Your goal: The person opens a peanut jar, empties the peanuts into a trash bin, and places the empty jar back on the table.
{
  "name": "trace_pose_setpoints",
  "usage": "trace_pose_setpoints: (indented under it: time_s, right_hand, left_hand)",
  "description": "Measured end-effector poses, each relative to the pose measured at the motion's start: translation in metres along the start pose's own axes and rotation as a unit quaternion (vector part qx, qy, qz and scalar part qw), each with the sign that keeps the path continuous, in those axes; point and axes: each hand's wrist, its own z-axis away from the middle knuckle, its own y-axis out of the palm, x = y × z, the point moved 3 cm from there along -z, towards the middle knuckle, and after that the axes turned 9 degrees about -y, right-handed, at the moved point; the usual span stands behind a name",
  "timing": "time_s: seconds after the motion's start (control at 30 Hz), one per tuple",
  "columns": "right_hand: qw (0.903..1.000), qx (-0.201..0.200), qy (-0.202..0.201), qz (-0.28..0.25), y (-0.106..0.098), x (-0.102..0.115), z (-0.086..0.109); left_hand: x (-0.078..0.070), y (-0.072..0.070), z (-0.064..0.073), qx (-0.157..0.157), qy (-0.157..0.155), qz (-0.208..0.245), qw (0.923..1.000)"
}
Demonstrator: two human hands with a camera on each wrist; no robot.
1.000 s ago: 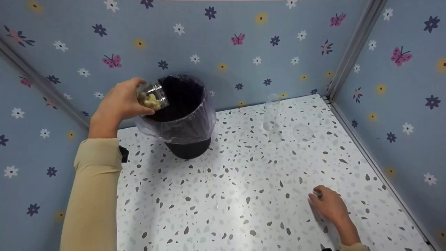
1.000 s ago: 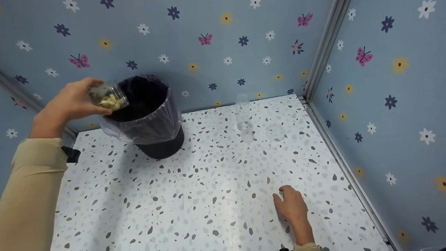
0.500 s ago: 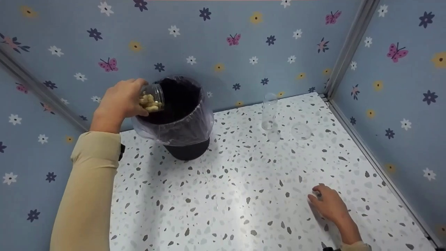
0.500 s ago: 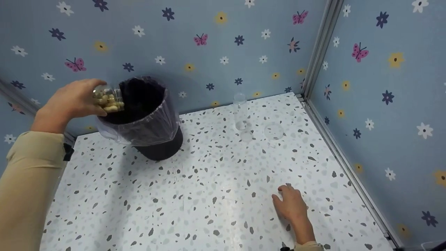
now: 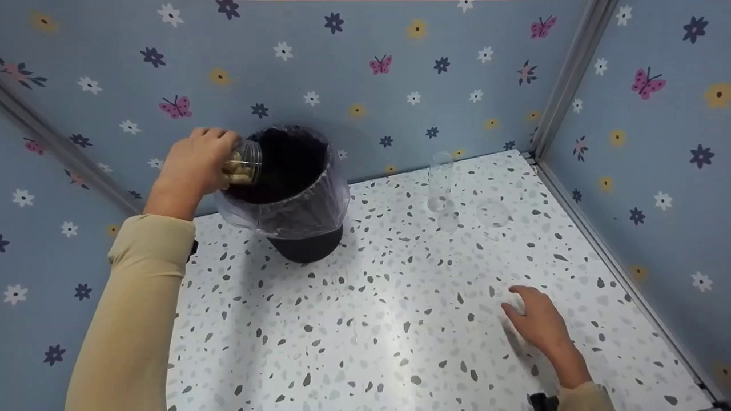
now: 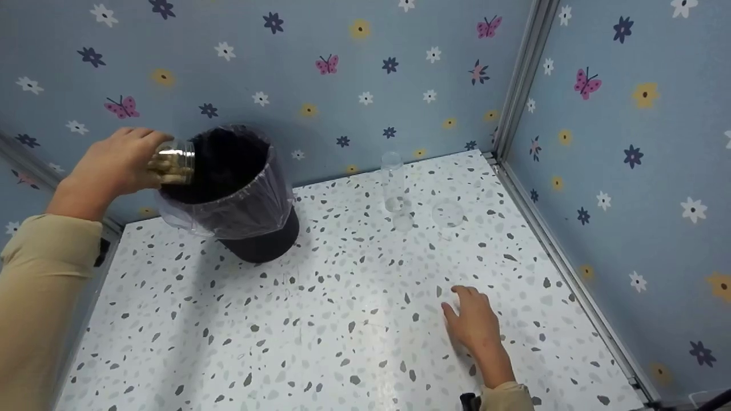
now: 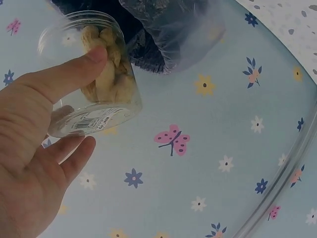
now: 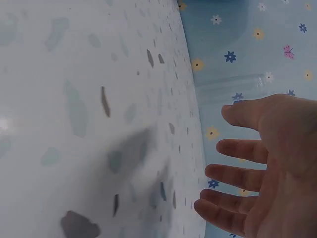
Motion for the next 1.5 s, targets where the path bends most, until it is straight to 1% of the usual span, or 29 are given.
trace_pose_setpoints:
  time_s: [0.1, 0.23, 0.37, 0.6, 0.77, 0.83, 0.93, 1.03, 1.13, 1.2, 1.3, 1.43, 1.5]
  right_hand:
    - [0.9996, -0.019, -0.022, -0.005, -0.008, 0.007, -0.009]
    - [0.9987, -0.025, -0.043, -0.008, -0.013, 0.016, -0.018]
    - [0.9977, -0.030, -0.057, -0.019, -0.014, 0.021, -0.022]
    - [0.9978, -0.023, -0.054, -0.031, -0.011, 0.021, -0.022]
    - [0.9981, -0.017, -0.049, -0.033, -0.011, 0.019, -0.021]
    - [0.9980, -0.015, -0.051, -0.034, -0.010, 0.018, -0.020]
    - [0.9977, -0.017, -0.054, -0.036, -0.010, 0.017, -0.019]
    - [0.9973, -0.017, -0.052, -0.048, -0.008, 0.017, -0.016]
    - [0.9965, -0.015, -0.052, -0.064, -0.005, 0.018, -0.012]
    - [0.9957, -0.015, -0.053, -0.075, -0.002, 0.020, -0.008]
    - [0.9947, -0.015, -0.051, -0.088, 0.001, 0.022, -0.002]
    - [0.9940, -0.004, -0.030, -0.105, 0.003, 0.027, 0.004]
    - [0.9934, 0.000, -0.024, -0.112, 0.003, 0.031, 0.005]
  left_hand:
    - [-0.001, 0.000, 0.000, -0.005, 0.006, -0.008, 0.9999]
    - [-0.003, 0.000, 0.001, -0.018, 0.012, -0.009, 0.9997]
    - [-0.003, -0.001, 0.000, -0.030, 0.014, -0.001, 0.9994]
    - [-0.001, -0.002, 0.000, -0.036, 0.018, 0.002, 0.9992]
    - [0.003, -0.001, 0.001, -0.018, 0.011, 0.006, 0.9998]
    - [0.005, -0.001, 0.002, -0.017, 0.006, 0.013, 0.9998]
    - [0.007, -0.001, 0.007, -0.036, 0.003, 0.030, 0.9989]
    - [0.008, 0.001, 0.015, -0.074, 0.004, 0.052, 0.9959]
    - [0.007, 0.003, 0.027, -0.115, 0.002, 0.080, 0.9901]
    - [0.006, 0.005, 0.034, -0.147, 0.003, 0.107, 0.9833]
    - [0.002, 0.010, 0.045, -0.182, 0.004, 0.151, 0.9716]
    - [-0.007, 0.018, 0.058, -0.212, 0.008, 0.206, 0.9552]
    - [-0.013, 0.021, 0.065, -0.237, 0.018, 0.228, 0.9441]
